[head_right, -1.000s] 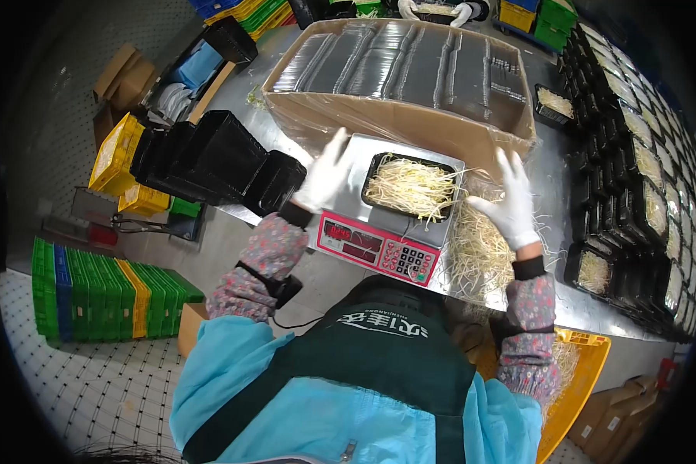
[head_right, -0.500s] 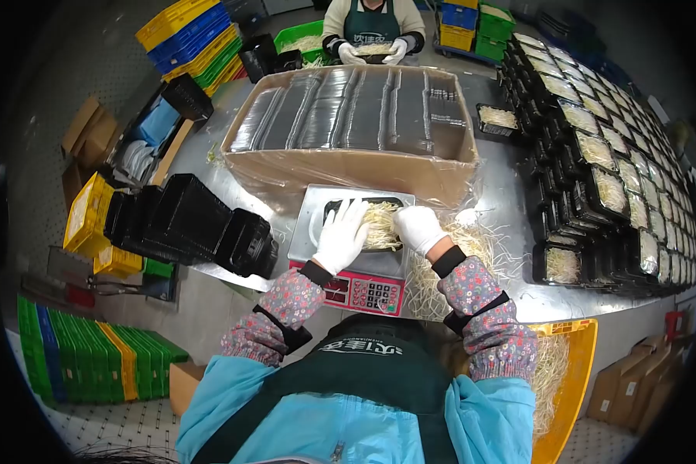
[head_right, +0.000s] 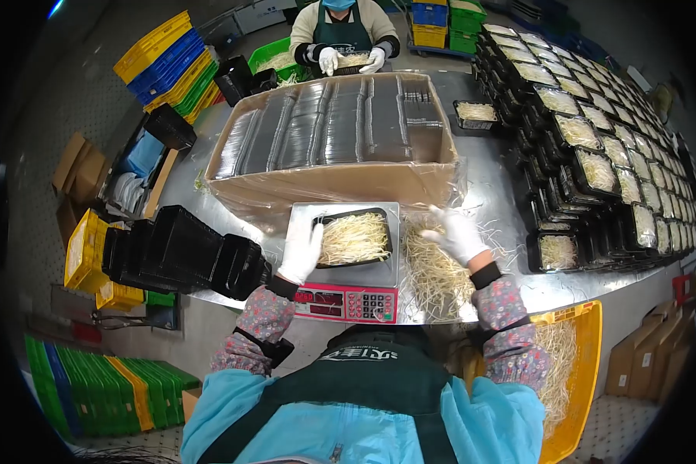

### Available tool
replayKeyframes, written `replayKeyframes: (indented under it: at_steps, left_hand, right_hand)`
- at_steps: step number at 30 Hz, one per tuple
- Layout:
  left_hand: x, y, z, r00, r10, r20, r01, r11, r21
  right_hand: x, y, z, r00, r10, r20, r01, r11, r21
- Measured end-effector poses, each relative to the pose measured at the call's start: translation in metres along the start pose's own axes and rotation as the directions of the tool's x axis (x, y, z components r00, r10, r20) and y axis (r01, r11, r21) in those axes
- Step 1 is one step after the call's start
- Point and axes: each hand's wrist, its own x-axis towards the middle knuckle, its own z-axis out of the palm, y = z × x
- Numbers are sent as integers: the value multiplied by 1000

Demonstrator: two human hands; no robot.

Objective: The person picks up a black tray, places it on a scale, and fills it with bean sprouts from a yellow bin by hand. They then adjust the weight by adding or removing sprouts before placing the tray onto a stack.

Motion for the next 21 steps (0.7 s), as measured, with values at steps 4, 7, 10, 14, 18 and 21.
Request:
replayKeyframes:
  at_steps: [4,7,10,14,18,21]
  left_hand:
    - [-4,33,46,961,271,62,-278,937,212]
    - [5,24,58,949,258,181,-284,950,133]
    - [29,20,55,918,205,339,-282,939,196]
    - [31,26,45,931,190,311,-251,953,169]
    - [8,7,27,967,239,91,-246,967,68]
    - [2,-1,17,968,233,96,-241,967,86]
  right_hand:
    - [34,-78,76,932,-298,-205,352,879,322]
    - [40,-113,112,987,-152,60,141,976,165]
    - [54,-118,108,976,-27,214,-10,985,173]
    - [46,-112,77,973,-175,151,121,943,311]
    - [5,-79,53,952,-232,-198,266,949,170]
    - [-25,-73,87,986,-153,-69,159,983,91]
